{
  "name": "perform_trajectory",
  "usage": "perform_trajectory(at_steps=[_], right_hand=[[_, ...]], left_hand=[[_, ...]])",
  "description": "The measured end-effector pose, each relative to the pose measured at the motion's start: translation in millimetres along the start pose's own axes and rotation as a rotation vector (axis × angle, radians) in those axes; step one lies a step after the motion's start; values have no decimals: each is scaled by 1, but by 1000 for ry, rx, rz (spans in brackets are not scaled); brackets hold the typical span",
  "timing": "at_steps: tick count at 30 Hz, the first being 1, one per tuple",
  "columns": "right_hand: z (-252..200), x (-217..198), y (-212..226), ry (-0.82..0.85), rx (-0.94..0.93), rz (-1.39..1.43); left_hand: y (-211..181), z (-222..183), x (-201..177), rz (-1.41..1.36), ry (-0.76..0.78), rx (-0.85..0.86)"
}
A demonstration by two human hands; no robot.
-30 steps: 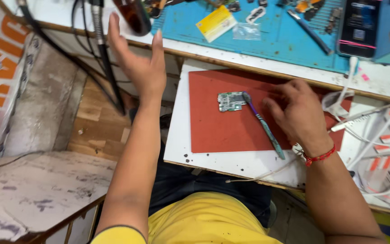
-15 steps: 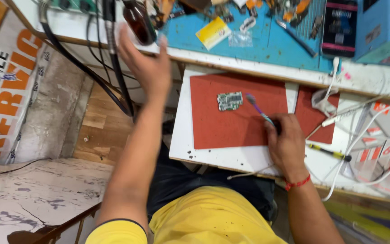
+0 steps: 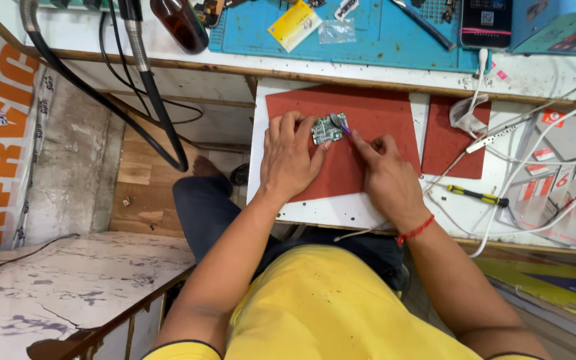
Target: The person cleans a circuit board using a small brush and applies heat to it with a hot air rework station tool.
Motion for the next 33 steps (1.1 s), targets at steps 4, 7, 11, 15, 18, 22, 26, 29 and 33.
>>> perform_trajectory(at_steps=[4, 7, 11, 15, 18, 22, 26, 29, 33], right_hand=[[1, 4, -1, 13, -24, -6], [8, 3, -2, 26, -103, 2], [17, 3, -4, 48, -64, -17], [13, 0, -12, 64, -106, -55], [12, 6, -4, 43, -79, -76], [8, 18, 0, 50, -57, -28], [8, 2, -1, -89, -44, 36], [2, 4, 2, -20, -110, 40], [15, -2, 2, 42, -26, -45]], left_hand=[[5, -3, 0, -29, 9, -40], [4, -6, -4, -23, -60, -35], [0, -4, -12, -1, -109, -2], [9, -7, -3, -50, -55, -68], [11, -2, -7, -51, -52, -70], [9, -9, -6, -57, -65, -79], [4, -3, -13, -37, -67, -48], [11, -11, -5, -65, -35, -88], [8, 0, -10, -33, -53, -56]])
Point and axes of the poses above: each hand's wrist, its own z-axis towards the middle knuckle, its own x-axis out of the palm, y = z × x, the point moved 9 cm from there along z, towards the middle knuckle, and after that the axes turned 7 degrees about x, right-handed, at the moved point
